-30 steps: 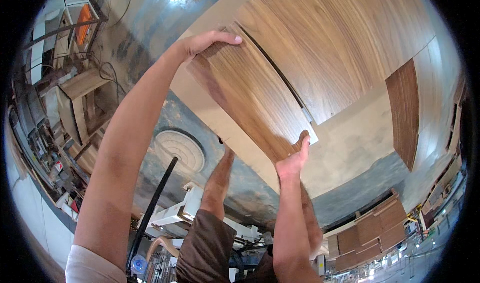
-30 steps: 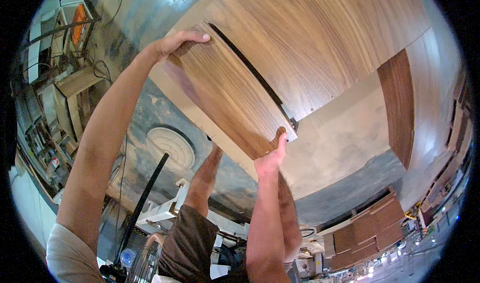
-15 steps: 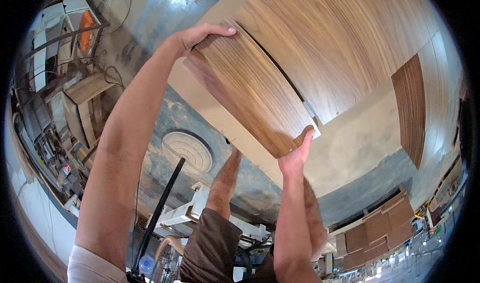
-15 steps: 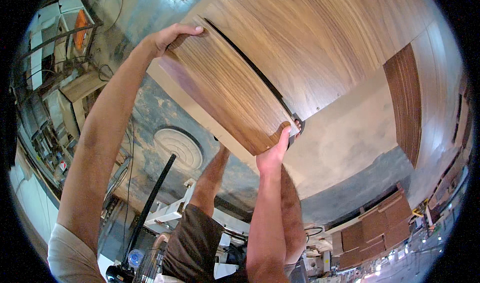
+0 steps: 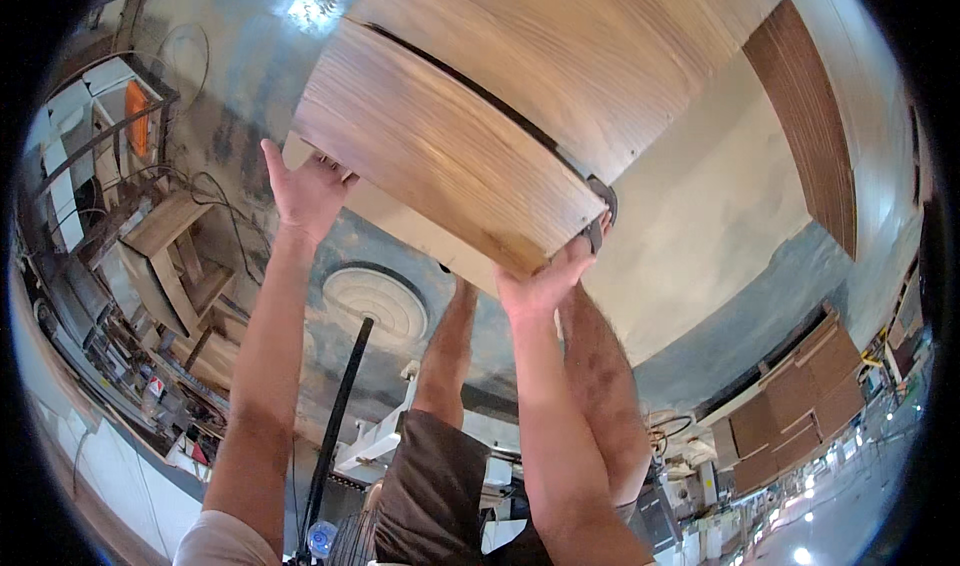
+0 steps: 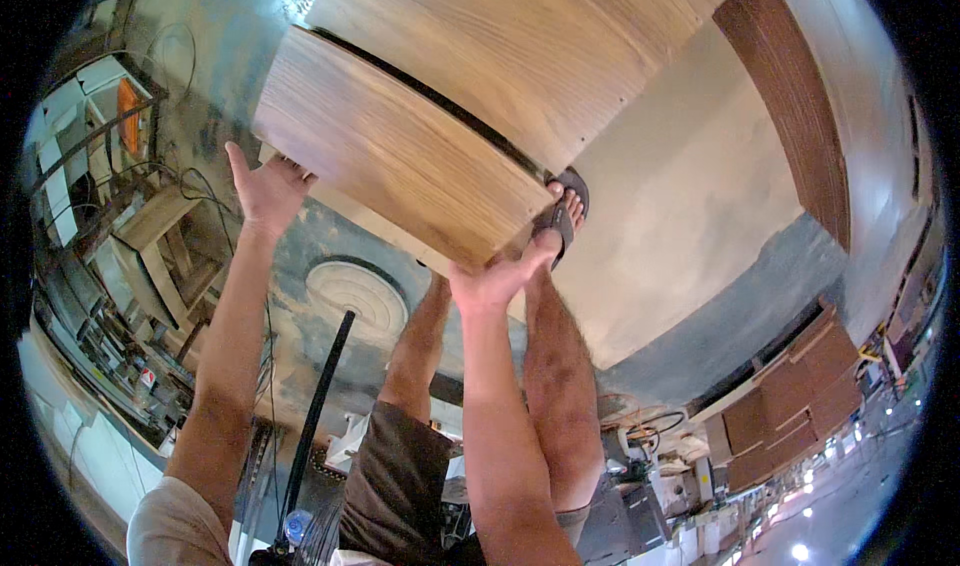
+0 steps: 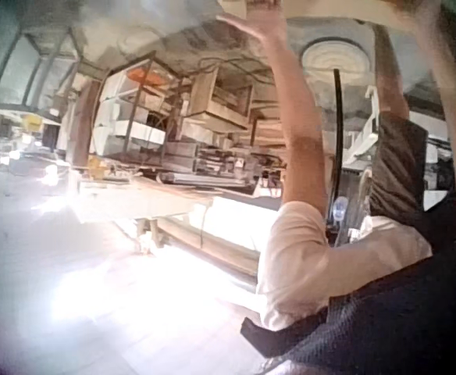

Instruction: The person feeds stacks of wooden boards into a processing machine and then carries another stack of boards to place them on a workbench.

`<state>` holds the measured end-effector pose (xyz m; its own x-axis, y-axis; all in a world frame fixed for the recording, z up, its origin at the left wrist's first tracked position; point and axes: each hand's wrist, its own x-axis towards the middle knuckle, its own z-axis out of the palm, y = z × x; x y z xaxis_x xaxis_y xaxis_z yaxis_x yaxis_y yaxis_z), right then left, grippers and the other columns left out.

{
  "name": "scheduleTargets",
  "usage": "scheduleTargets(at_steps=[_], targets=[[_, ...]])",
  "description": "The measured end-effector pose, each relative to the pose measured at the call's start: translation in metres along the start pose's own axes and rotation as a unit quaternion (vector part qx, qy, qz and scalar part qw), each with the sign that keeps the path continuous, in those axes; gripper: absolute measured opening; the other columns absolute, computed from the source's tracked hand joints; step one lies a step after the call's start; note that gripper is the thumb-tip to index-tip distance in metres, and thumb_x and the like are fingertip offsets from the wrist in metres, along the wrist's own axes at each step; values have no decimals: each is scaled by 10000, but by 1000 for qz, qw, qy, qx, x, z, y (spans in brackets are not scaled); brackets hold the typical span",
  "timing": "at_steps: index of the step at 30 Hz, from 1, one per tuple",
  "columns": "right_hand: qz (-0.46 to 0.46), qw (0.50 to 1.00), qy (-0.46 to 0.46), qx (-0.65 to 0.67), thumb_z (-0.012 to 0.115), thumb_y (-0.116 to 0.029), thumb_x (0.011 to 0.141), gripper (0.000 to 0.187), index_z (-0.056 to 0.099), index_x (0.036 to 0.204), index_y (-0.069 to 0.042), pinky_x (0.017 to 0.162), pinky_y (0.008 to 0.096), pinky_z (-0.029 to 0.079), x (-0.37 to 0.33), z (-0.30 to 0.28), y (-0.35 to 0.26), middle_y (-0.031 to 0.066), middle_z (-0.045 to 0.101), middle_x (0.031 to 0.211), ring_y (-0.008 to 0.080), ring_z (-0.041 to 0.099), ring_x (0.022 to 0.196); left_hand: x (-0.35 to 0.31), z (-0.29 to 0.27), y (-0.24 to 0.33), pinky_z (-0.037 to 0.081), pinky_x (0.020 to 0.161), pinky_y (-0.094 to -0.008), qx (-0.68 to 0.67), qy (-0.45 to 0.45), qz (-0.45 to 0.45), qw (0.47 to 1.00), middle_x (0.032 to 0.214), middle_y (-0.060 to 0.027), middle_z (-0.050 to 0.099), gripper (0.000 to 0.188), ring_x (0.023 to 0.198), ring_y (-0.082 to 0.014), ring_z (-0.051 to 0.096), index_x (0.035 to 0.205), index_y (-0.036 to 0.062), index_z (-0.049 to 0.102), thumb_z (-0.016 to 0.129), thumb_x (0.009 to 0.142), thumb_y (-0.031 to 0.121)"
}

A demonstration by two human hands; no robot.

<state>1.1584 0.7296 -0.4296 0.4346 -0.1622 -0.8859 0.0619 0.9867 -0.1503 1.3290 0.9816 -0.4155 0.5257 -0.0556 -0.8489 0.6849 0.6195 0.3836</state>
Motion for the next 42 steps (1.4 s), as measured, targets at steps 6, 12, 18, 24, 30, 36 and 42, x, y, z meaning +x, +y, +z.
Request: scheduleTargets(at_steps=[6, 12, 18, 24, 30, 36, 42], targets=[[0, 993, 113, 19, 107, -794, 864, 827, 304, 1468, -264, 1069, 564, 279, -7, 37, -18, 5, 276, 1528, 294, 253, 1394, 1, 44, -13, 84, 1181, -474, -6, -12, 47, 999, 1596, -90, 122, 1118, 1457, -298, 115, 1530, 55, 102, 302, 785, 865], [-19, 992, 22, 121, 130, -807, 854, 836, 307, 1472, -273, 1092, 568, 252, 3, 11, -11, -2, 274, 1538, 272, 239, 1408, 4, 49, -12, 86, 1176, -477, 4, -14, 53, 999, 1591, -94, 139, 1118, 1457, -296, 113, 1531, 58, 106, 291, 784, 870], [-35, 999, 6, 16, 216, -842, 823, 880, 239, 1509, -292, 1133, 544, 208, 0, 32, -22, 5, 224, 1571, 270, 200, 1436, 14, 36, 2, 165, 1163, -460, 59, 16, 39, 997, 1563, -130, 216, 1103, 1423, -287, 224, 1520, 27, 141, 332, 803, 843], [-83, 966, 25, -243, 346, -775, 861, 861, 149, 1534, -275, 1162, 484, 190, 36, 1, -48, 11, 165, 1586, 262, 206, 1435, 49, 37, 75, 293, 1106, -403, 415, -68, 40, 906, 1465, -121, 410, 854, 1333, -249, 396, 1482, 1, 290, 342, 941, 661], [-18, 955, 62, -290, 435, -730, 864, 957, 46, 1541, -176, 1149, 469, 245, -7, 75, -36, -17, 71, 1583, 213, 144, 1447, 59, 68, 82, 469, 930, -394, 522, -76, -80, 846, 1213, -97, 605, 696, 1105, -206, 572, 1307, 44, 552, 547, 884, 596], [-42, 944, 71, -319, 486, -749, 829, 984, 35, 1532, -230, 1102, 539, 302, -5, 76, -38, -28, 64, 1575, 223, 159, 1435, 60, 75, 80, 493, 907, -345, 527, -24, -77, 846, 1185, -118, 628, 715, 1054, -227, 615, 1243, 33, 596, 648, 806, 595], [-33, 944, 73, -321, 486, -749, 825, 924, 105, 1513, -264, 1083, 591, 297, 6, 55, -36, -12, 135, 1556, 275, 214, 1412, 52, 81, 80, 506, 832, -324, 524, -44, -72, 847, 1093, -67, 638, 613, 963, -180, 615, 1163, 59, 628, 671, 812, 560]])
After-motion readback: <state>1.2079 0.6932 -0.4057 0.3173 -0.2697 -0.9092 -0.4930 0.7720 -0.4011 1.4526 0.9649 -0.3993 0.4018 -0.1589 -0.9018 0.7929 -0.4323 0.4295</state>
